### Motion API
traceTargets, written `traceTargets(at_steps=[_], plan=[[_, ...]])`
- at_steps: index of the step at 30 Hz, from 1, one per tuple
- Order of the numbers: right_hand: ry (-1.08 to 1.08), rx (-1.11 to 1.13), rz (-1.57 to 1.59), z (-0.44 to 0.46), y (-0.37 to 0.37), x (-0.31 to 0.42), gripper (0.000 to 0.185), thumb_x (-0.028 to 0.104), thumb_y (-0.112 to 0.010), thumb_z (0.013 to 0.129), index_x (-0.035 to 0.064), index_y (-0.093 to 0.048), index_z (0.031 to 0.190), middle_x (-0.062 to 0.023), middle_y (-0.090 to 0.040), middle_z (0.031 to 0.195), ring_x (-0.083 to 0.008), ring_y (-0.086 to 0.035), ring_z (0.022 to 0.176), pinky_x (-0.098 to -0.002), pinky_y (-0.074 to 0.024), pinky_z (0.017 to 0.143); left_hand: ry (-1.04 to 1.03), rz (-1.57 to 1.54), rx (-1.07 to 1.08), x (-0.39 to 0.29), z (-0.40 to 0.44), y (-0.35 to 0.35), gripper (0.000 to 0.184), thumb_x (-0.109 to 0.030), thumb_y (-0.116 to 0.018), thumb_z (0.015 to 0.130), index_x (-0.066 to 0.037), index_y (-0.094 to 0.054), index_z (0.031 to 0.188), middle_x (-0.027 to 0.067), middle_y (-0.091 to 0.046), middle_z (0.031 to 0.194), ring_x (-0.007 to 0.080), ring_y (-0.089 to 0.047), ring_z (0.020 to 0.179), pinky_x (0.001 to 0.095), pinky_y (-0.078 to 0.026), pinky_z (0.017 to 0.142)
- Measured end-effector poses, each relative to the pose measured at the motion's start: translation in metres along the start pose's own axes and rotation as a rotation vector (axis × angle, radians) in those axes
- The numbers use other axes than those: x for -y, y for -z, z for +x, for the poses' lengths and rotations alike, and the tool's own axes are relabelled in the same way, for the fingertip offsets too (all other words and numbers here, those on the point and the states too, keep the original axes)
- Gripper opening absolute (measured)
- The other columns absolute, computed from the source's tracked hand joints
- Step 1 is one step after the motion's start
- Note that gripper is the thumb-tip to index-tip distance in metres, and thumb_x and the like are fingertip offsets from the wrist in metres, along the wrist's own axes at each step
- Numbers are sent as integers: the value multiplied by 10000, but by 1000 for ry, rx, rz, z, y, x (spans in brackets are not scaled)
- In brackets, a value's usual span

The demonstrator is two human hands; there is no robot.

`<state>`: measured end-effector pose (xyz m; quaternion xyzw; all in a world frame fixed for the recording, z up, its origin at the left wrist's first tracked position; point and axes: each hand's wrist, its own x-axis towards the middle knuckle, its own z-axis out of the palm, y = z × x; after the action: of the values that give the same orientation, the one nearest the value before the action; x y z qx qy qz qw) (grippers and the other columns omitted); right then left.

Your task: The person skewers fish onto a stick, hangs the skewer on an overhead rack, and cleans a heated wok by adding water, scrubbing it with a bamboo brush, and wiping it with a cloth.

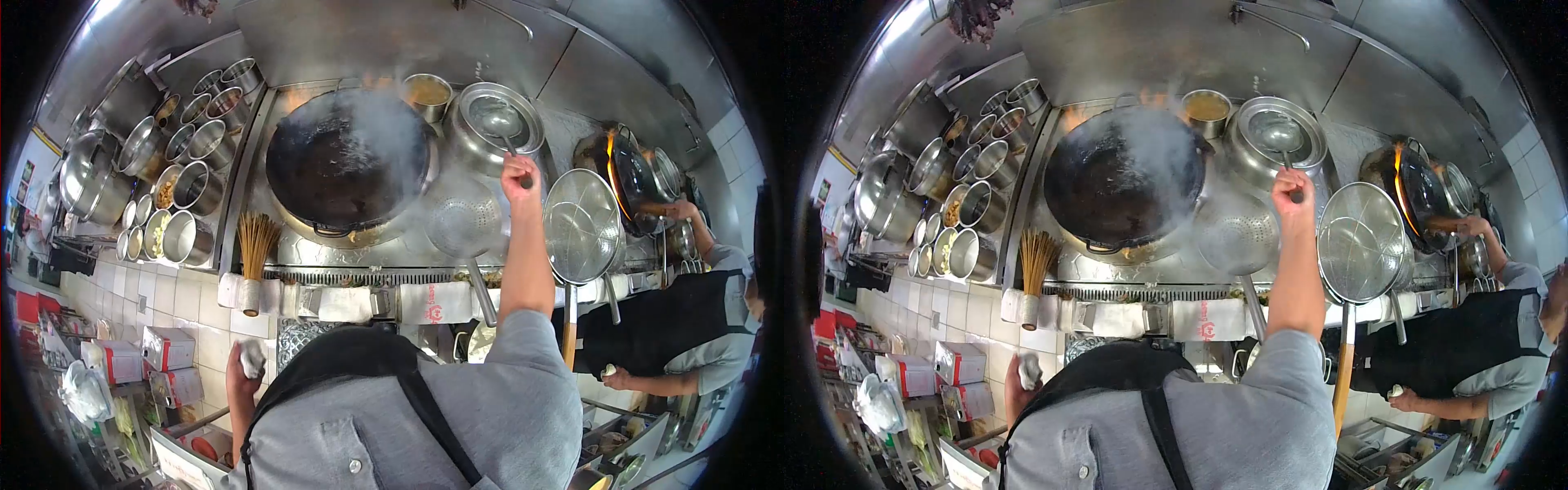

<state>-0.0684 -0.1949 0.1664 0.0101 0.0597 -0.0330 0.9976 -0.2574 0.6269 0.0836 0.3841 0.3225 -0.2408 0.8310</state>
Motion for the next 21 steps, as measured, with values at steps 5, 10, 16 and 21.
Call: traceTargets(at_steps=[5,10,16,21], plan=[[-111,113,79,-59,-55,-64,307,40,-462,981,-186,-444,1189,-8,-495,686,-102,-519,476,-255,-470,440,-155,10,-280,55,-20,159,386,-473,-507,1021,-115,-628,1099,96,-707,952,286,-696,863,469,-573,774],[-262,166,156,-113,-109,-150,330,72,-446,1007,-171,-443,1230,-13,-497,718,-96,-538,498,-245,-469,443,-268,308,-164,84,-14,184,457,-469,-498,1022,-58,-636,1167,166,-714,1056,325,-675,1032,494,-550,925],[-416,57,4,-127,-102,-190,311,134,-444,1031,-53,-516,1268,17,-514,758,-46,-512,511,-255,-436,429,-38,204,-279,44,-30,65,453,-456,-490,1033,-61,-636,1200,182,-720,1121,373,-682,1061,557,-525,970],[-17,-151,-793,-87,-59,-147,291,125,-508,991,27,-541,1264,2,-498,689,-77,-488,477,-296,-411,377,-251,313,-386,54,-36,95,402,-437,-548,1013,-110,-606,1240,148,-698,1147,376,-677,1032,592,-534,884]])
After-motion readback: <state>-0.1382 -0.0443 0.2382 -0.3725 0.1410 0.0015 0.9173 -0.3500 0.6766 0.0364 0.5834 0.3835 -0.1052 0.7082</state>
